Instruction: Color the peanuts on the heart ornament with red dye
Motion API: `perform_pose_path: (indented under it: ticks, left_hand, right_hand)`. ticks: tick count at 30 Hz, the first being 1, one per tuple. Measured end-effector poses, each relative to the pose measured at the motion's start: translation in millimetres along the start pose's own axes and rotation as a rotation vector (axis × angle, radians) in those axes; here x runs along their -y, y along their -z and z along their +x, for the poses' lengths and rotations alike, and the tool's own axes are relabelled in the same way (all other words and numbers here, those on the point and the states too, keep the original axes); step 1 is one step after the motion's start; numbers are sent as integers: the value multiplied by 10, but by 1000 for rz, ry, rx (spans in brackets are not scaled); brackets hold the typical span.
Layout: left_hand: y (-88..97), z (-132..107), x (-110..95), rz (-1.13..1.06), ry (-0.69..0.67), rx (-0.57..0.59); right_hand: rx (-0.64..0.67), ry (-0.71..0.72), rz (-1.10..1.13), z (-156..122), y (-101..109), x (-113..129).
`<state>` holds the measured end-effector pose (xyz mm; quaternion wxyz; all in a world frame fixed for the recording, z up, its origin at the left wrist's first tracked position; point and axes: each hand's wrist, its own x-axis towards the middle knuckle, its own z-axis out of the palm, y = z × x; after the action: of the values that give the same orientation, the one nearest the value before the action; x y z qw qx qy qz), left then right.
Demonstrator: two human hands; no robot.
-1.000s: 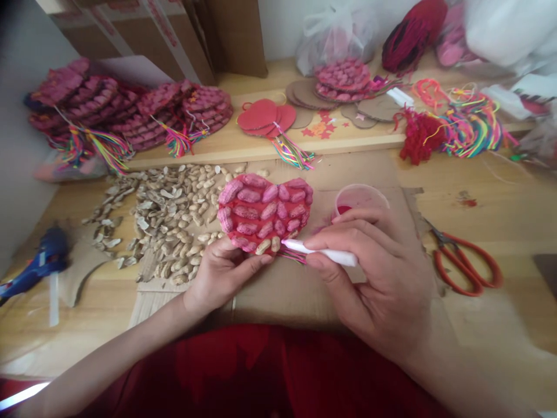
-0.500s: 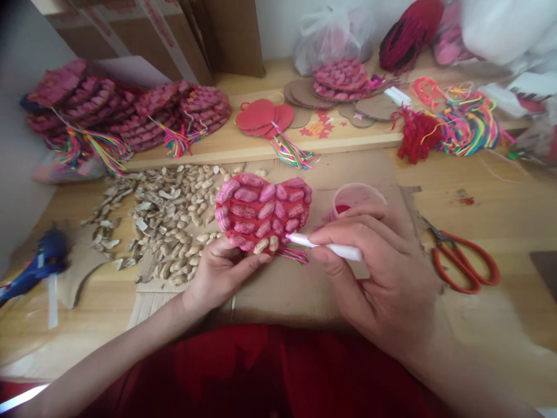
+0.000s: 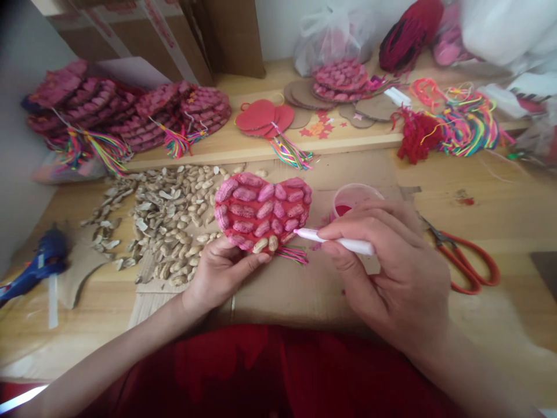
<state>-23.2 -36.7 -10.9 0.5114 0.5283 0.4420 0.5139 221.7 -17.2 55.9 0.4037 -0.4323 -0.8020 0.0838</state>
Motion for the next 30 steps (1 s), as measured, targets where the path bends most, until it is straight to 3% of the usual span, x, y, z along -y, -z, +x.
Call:
perform_pose_path:
  ticks: [11, 23, 30]
  left_hand:
    - [4, -9, 1, -9, 4, 10]
    - [-5, -10, -20, -8, 7, 5]
    - [-9, -12, -26, -1, 4, -3]
  right_hand:
    - [29, -138, 63, -70, -13, 36]
    - [14, -25, -36, -63, -42, 66]
    - [62, 20, 55, -56, -19, 102]
